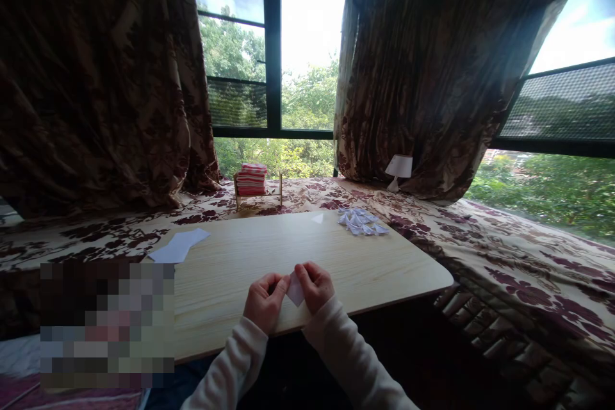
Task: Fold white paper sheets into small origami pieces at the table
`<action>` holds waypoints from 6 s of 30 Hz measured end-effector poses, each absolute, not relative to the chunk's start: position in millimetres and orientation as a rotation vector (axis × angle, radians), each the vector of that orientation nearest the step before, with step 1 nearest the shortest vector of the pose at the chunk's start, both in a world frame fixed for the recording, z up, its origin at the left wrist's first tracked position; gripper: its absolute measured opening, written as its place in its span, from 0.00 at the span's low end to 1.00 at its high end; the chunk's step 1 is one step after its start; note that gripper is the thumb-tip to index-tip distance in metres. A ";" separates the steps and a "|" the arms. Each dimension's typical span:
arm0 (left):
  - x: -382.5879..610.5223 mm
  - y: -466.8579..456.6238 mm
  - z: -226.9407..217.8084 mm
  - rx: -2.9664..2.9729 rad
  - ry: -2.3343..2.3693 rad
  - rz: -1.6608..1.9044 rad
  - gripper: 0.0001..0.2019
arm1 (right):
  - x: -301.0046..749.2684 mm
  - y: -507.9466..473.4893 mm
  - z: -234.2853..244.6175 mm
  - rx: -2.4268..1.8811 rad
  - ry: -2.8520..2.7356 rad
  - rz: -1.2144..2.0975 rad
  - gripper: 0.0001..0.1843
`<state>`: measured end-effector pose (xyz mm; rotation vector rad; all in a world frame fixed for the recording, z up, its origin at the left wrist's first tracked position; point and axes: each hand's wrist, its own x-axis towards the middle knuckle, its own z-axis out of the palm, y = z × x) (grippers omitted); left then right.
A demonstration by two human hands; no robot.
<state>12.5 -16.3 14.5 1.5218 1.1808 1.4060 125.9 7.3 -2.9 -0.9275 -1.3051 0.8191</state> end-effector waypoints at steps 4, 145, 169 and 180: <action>12.0 -17.6 16.4 1.487 1.216 1.475 0.14 | 125.4 13.9 -5.8 -0.936 -1.251 0.849 0.21; 9.0 -10.9 26.3 1.875 1.238 1.224 0.14 | 146.1 -0.1 4.4 -0.619 -1.166 1.092 0.06; -11.2 -1.4 15.3 1.318 1.135 1.289 0.18 | 133.2 -2.9 -10.9 -0.786 -1.333 1.139 0.09; -14.9 44.6 17.1 1.620 1.452 1.312 0.10 | 147.7 73.3 -8.4 -1.062 -1.491 1.130 0.06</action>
